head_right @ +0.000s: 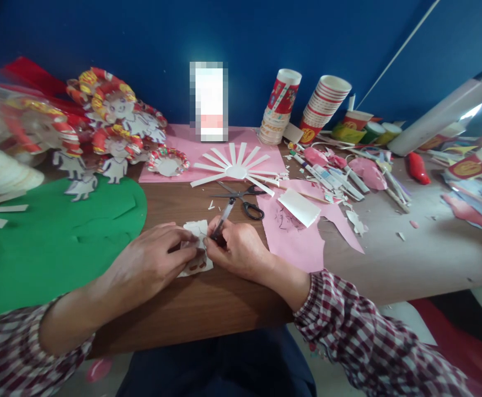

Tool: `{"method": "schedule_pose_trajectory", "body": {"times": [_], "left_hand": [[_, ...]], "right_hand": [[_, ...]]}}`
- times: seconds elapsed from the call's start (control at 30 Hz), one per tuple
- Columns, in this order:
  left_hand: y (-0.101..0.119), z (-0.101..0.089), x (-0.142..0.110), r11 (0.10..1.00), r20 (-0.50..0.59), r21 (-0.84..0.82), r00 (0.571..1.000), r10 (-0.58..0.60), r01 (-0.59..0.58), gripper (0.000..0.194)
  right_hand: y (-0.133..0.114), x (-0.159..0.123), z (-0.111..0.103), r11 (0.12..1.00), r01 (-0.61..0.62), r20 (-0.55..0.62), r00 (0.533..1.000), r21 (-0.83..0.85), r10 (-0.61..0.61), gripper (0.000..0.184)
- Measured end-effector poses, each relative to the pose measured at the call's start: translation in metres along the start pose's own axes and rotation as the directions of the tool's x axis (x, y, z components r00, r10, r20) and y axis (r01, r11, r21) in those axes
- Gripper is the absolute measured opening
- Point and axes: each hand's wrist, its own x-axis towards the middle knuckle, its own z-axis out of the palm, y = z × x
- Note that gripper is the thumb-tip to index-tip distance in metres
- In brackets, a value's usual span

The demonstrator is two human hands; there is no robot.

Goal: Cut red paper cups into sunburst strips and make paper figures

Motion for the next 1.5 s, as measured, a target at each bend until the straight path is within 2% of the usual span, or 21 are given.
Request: {"method": "schedule_pose_trajectory", "body": {"times": [0.73, 1.5], "left_hand": [[-0.0008, 0.0012, 0.0000, 1.000, -0.039, 0.005, 0.999, 0.016, -0.016, 0.017], [0.0002, -0.0010, 0.0020, 0.999, 0.000, 0.033, 1.000, 0.018, -0.018, 0.017]], "right_hand": [[-0.0005, -0.0001, 0.0003, 1.000, 0.001, -0.032, 0.999, 0.012, 0.000, 0.004], [0.0008, 0.0004, 0.0013, 1.000, 0.008, -0.050, 0.999, 0.018, -0.007, 0.005]]}}
